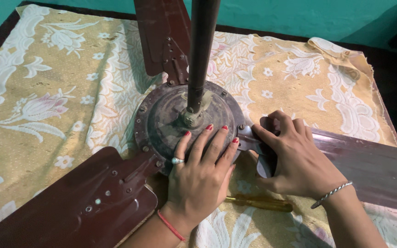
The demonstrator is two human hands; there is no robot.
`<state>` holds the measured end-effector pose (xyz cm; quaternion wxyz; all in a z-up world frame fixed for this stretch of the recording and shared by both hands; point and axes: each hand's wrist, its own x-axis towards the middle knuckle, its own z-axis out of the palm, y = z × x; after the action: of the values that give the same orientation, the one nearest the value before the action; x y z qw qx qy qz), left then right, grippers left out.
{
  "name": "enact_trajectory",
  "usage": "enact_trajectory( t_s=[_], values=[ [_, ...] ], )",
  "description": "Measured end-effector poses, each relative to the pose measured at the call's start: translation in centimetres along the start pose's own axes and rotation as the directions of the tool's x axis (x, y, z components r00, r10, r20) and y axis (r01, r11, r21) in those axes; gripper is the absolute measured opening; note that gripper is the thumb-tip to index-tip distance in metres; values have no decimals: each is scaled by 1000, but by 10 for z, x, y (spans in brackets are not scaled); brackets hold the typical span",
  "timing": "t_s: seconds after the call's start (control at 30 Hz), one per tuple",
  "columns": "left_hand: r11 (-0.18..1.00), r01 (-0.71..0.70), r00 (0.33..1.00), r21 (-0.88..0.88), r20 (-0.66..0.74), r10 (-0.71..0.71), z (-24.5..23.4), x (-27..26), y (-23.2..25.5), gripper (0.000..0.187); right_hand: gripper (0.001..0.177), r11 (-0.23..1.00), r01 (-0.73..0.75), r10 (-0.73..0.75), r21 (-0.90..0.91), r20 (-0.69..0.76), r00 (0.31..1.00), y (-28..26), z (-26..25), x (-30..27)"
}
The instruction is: The person attaches a ceiling fan blade to the fan hub using a screwdriver. They align the blade, insert screws, and tighten them to secure the blade in place.
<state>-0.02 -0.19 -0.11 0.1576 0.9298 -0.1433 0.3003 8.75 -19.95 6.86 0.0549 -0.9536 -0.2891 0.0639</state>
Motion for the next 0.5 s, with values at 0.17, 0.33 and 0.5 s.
enact_trajectory(
  t_s=[0.17,0.33,0.5],
  values=[
    [1000,3,1000,3,2,-3,1,0,1,42,119,1000,-13,13,-9,22,1000,-1,0,2],
    [1000,-3,1000,5,-10,3,-1,0,1,43,121,999,-22,23,-31,19,1000,-5,-3,1],
    [1000,0,1000,4,-7,0,-1,0,1,42,119,998,-52,53,-27,32,998,-2,2,-2]
  ],
)
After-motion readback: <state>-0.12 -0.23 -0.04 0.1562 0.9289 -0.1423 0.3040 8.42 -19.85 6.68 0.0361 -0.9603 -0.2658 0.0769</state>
